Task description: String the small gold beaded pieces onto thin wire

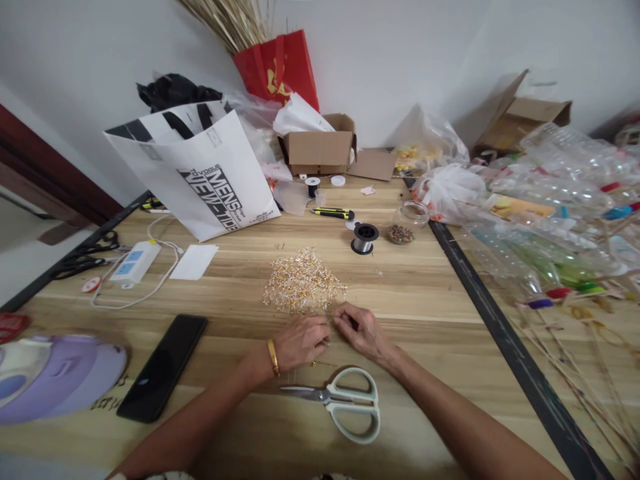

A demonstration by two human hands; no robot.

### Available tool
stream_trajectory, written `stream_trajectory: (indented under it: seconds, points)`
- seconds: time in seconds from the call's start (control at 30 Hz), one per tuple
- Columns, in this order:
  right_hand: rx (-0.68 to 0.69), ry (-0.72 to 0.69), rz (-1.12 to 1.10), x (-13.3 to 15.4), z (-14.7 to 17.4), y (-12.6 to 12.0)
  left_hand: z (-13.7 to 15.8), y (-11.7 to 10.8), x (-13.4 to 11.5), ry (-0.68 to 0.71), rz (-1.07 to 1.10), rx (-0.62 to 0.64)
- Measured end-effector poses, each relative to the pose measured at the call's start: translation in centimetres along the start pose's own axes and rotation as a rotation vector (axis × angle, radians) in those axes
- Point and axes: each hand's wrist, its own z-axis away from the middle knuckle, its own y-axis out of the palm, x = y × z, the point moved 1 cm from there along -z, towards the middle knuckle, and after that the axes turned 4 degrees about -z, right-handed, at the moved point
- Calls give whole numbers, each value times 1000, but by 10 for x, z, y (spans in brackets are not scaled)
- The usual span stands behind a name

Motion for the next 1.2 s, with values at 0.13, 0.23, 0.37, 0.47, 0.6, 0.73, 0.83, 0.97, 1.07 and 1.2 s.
stream_trajectory:
  seconds: [0.13,0.23,0.37,0.47,0.6,0.73,0.83,0.97,1.07,1.2]
  points:
    - [-7,8,6,-1,0,0,-2,-2,1,29,53,-2]
    - [-5,10,11,-2,0,0,-4,-7,5,-50,234,-42]
    - [5,12,14,-1,0,0,-5,-3,17,-235,689,-83]
    - [10,25,19,0,0,-1,-5,1,23,-243,920,-126]
    - [20,34,18,0,0,-1,-4,1,24,-226,1056,-189]
    - [13,31,29,-2,0,0,-4,2,25,-209,1118,-195]
    - [13,25,34,-2,0,0,-3,2,26,-199,1141,-201]
    - [21,31,38,0,0,-1,-2,0,27,-172,1120,-225]
    - [24,30,37,2,-1,-1,-1,0,28,-155,1115,-229]
    - [22,30,37,2,-1,0,1,1,30,-165,1137,-219]
